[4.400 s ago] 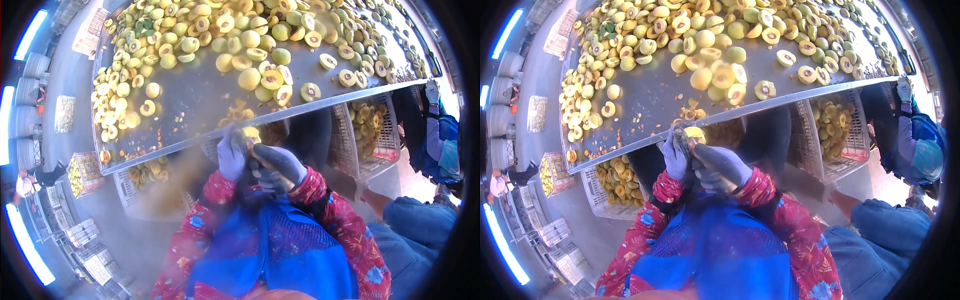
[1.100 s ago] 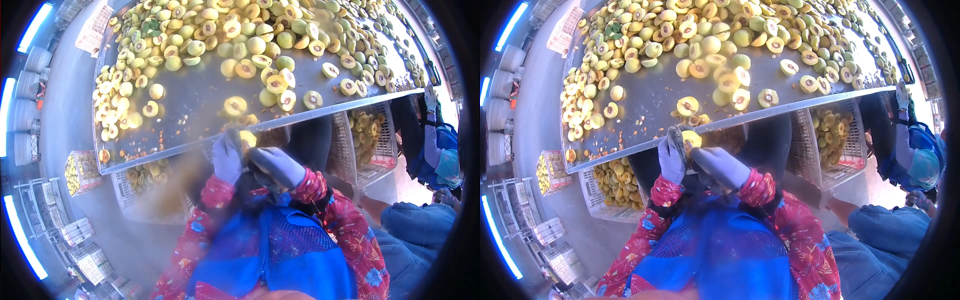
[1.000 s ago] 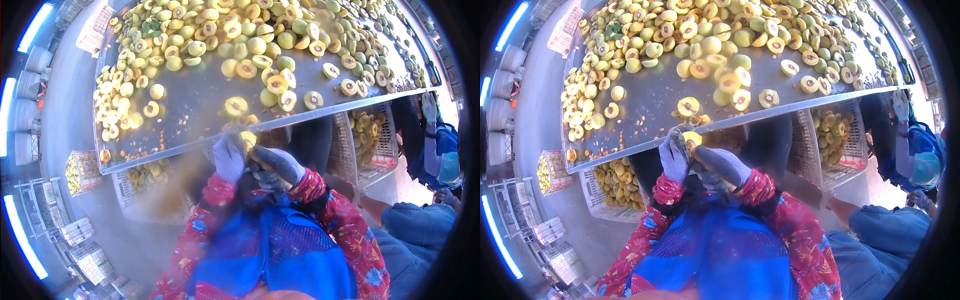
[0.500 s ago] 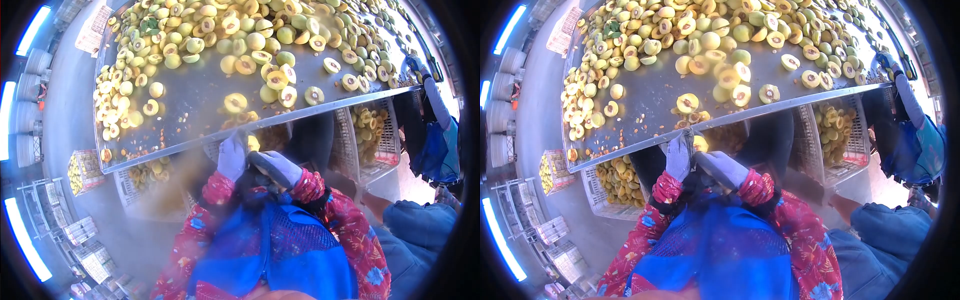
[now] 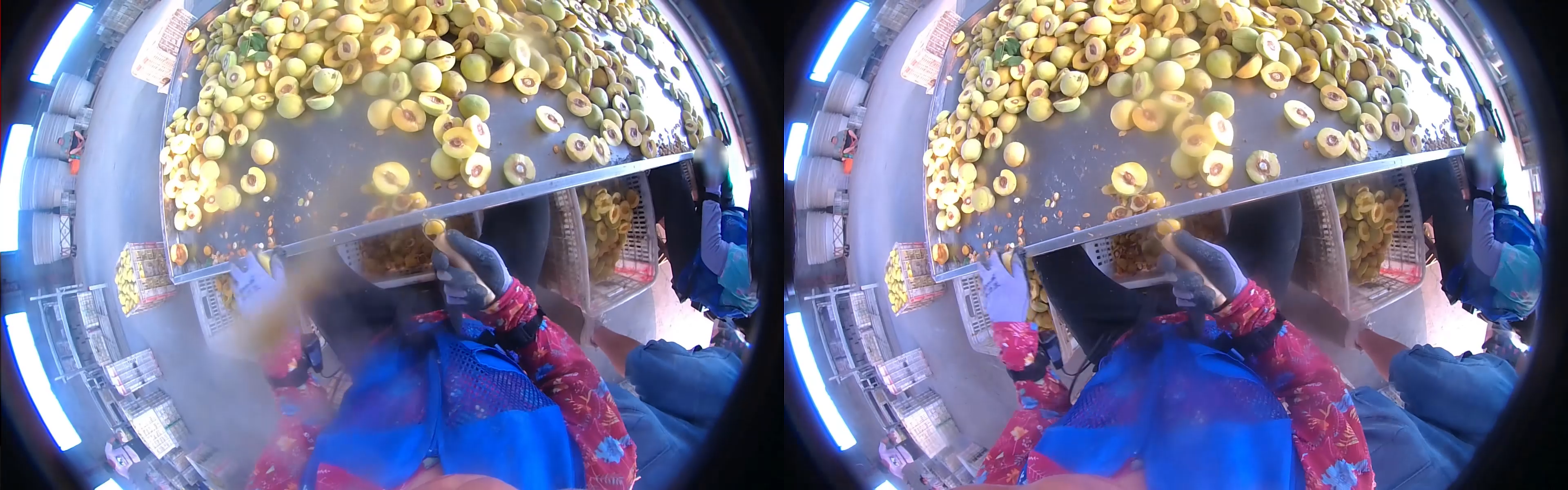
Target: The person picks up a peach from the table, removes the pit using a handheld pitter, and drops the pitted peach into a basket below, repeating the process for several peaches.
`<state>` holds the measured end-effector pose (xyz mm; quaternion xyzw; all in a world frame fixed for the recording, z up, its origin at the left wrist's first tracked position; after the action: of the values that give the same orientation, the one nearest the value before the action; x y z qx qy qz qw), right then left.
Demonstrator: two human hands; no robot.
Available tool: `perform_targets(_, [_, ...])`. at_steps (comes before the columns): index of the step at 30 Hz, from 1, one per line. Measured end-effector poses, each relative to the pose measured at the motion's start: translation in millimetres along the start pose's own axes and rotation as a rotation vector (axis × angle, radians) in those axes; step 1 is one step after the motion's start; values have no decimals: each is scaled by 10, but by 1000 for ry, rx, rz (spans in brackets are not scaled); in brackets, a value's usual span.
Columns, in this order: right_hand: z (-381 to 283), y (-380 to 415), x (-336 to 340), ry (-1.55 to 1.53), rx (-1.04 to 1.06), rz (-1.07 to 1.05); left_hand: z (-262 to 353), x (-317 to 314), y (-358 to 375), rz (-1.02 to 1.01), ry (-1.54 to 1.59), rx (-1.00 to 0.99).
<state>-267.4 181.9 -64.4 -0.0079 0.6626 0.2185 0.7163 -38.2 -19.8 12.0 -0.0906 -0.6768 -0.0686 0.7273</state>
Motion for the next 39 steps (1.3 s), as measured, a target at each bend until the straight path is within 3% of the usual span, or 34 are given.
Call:
perform_targets(2, [-41,-23,24,115,41,146,81,48,-145,137,-174,-41])
perform_targets(3, [-23,-44,-36,83,8,90,250,-22,-241,83,-74,-74])
perform_targets(4, [-23,-28,-134,217,83,225,487,-138,-349,46,-9,-152])
perform_targets(6, [-2,-35,-149,243,170,335,1035,-425,-536,-31,-32,-328])
perform_targets(8, [-15,-1,-136,456,266,393,1497,-654,-597,-128,-44,-427])
perform_targets(10, [-11,73,-106,468,252,412,1688,-971,-656,-342,154,-523])
perform_targets(11, [-8,119,-173,471,254,388,1699,-1200,-724,-423,413,-576])
perform_targets(14, [-27,124,-168,614,287,443,1706,-1251,-628,-306,410,-611])
perform_targets(17, [-27,132,-414,702,327,446,1559,-1191,-529,-408,751,-432])
perform_targets(20, [-94,153,-500,924,429,450,1506,-830,-346,-771,1337,-128])
perform_targets(22, [-150,97,-448,1118,539,559,1467,-657,-249,-887,1455,-61])
perform_targets(23, [-173,73,-414,1328,745,568,1472,-745,-235,-827,1506,-157])
perform_targets(25, [-159,119,-585,1515,727,621,1455,-748,-102,-916,1633,-100])
perform_targets(26, [-153,142,-674,1607,718,649,1520,-581,22,-987,1732,44])
perform_targets(29, [-67,131,-715,1766,786,638,1471,-828,105,-850,1801,34])
perform_targets(32, [-13,114,-758,1859,834,615,1520,-485,270,-1012,1891,104])
perform_targets(36, [49,72,-727,1826,833,662,1417,-737,229,-611,1554,-267])
perform_targets(38, [81,78,-714,1898,892,688,1417,-667,272,-566,1428,-380])
perform_targets(39, [108,76,-686,1961,932,711,1446,-677,286,-658,1563,-260])
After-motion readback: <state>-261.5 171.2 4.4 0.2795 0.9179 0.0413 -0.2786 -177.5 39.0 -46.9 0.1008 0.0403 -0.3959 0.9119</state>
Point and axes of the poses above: each hand's wrist, its own y-axis away from the middle knuckle, its own x-axis out of the back of the hand, z = x × y, the point moved 4 cm from there along -y, towards the middle knuckle, and after that the axes turned 1 degree about -z, right-handed, at the moved point
